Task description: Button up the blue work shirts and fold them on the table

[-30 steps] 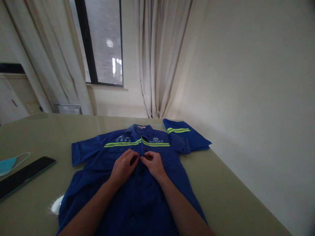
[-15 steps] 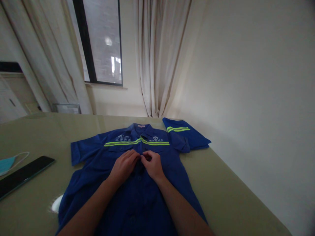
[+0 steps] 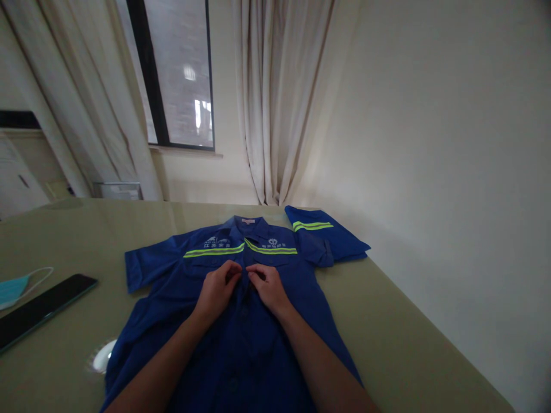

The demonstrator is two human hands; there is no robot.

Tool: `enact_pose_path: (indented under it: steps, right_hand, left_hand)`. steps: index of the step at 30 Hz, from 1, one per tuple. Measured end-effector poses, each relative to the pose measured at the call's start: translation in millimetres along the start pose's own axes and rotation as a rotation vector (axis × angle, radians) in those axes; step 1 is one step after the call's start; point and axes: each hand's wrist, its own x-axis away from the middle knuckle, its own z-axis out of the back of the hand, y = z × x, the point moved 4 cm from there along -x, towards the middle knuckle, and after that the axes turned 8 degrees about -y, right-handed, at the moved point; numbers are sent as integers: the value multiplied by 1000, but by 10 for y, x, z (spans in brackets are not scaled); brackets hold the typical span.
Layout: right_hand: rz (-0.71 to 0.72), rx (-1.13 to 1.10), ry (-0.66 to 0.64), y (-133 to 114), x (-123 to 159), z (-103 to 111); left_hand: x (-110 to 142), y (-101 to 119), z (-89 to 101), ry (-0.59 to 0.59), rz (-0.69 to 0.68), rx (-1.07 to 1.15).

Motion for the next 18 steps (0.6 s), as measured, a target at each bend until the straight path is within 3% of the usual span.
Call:
enact_pose_path:
  steps: [7,13,18]
  right_hand:
    - [93,97,71,-13,8,3]
    - [141,233,111,-160,59,3]
    - [123,149,156,-172,47,36]
  left_hand:
    - [-11,-19,-29,-29,-24,210]
    - [-60,-73,-49,-85,79,346]
    - [-115,-152,-43,-108,96,413]
